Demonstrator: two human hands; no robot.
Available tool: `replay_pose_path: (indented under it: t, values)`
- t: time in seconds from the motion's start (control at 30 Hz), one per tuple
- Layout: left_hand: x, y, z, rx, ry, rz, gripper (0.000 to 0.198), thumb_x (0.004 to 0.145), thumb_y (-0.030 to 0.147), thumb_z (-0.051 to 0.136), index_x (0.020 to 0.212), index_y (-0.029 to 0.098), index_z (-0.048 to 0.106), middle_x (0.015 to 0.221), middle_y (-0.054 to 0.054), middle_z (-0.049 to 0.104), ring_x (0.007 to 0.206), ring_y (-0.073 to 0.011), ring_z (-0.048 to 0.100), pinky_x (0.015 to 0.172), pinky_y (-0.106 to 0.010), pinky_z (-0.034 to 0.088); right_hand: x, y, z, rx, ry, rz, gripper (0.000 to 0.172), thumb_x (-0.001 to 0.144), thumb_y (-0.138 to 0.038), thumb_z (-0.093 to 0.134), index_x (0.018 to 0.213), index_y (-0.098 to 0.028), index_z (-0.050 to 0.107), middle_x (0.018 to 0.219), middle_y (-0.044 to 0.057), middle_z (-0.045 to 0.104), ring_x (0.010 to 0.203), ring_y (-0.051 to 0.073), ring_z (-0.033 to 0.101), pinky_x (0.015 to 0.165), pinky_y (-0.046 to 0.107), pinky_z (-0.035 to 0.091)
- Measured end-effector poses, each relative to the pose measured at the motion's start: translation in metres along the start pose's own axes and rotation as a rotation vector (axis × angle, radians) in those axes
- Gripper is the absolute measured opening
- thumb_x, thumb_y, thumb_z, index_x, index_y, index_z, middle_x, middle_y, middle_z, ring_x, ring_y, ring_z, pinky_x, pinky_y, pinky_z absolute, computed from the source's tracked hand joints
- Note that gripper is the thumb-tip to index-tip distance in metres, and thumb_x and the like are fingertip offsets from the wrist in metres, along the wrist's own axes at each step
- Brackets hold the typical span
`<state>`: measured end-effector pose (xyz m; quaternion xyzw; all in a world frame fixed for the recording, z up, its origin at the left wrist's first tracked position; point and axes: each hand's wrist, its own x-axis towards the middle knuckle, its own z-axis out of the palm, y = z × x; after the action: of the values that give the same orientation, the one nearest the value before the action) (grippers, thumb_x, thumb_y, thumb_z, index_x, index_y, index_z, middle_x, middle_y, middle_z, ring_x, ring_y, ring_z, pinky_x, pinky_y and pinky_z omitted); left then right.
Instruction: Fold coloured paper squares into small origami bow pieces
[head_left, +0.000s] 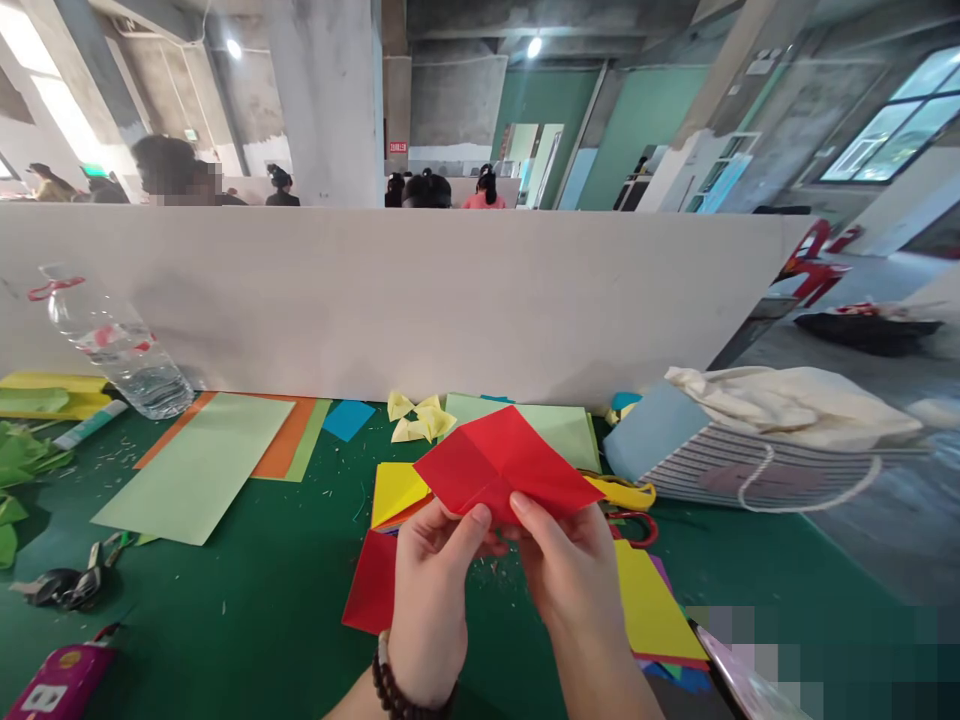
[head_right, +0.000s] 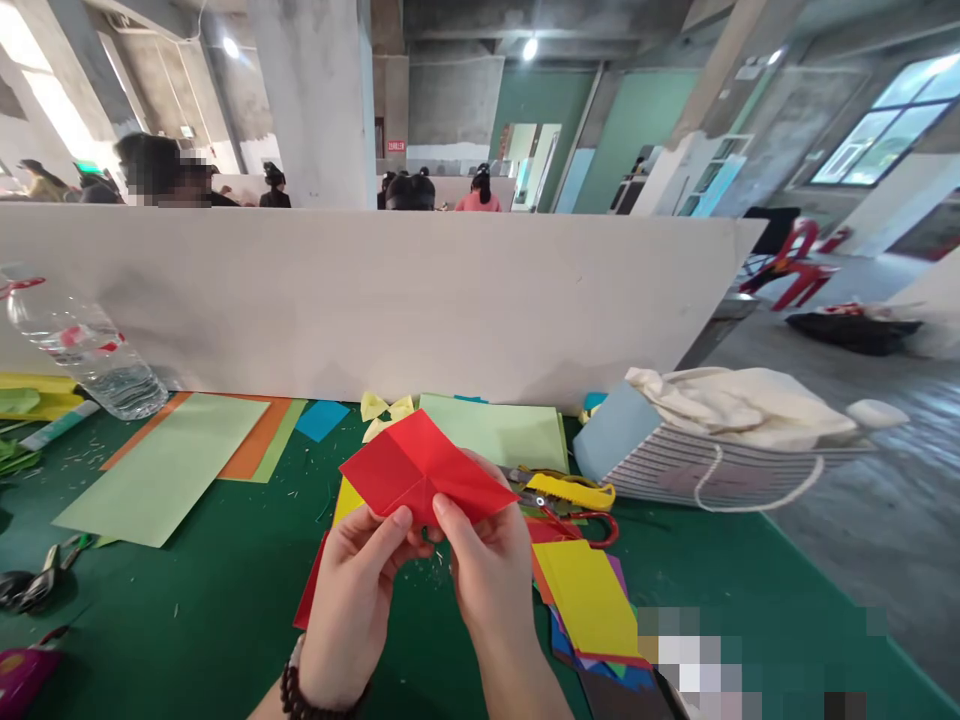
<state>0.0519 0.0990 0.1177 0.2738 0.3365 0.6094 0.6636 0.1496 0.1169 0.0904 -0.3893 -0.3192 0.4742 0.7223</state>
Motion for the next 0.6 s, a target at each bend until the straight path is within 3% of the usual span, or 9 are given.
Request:
replay_pose_path:
  t: [0.3,0.6]
  values:
    - [0.0026,0.0008,-0.0043,0.040,-0.035,-0.054,0.022,0.071,0.036,0.078,0.077,0.015,0.075,0.065,-0.002,0.063,0.062,-0.0111,0.058,0.064,-0.023,0.053,0.0044,-0.0043,-0.0028,-0.095,0.042,-0.056,0.035,0.069,-0.028,0.076,0.101,-0.022,0.063,0.087,0.003,0.067,0.062,0.014,0.059,0.051,0.027,0.048]
    - [-0.0003,0.0044,-0.0027,0.006,-0.060,-0.077,0.020,0.072,0.035,0.076,0.077,0.015,0.075,0.072,-0.004,0.064,0.067,-0.0130,0.058,0.064,-0.025,0.054,0.0058,-0.0043,-0.0061,-0.119,0.012,-0.128,0.022,0.072,-0.026,0.074,0.086,-0.022,0.058,0.073,-0.001,0.060,0.053,0.010,0.051,0.049,0.027,0.045]
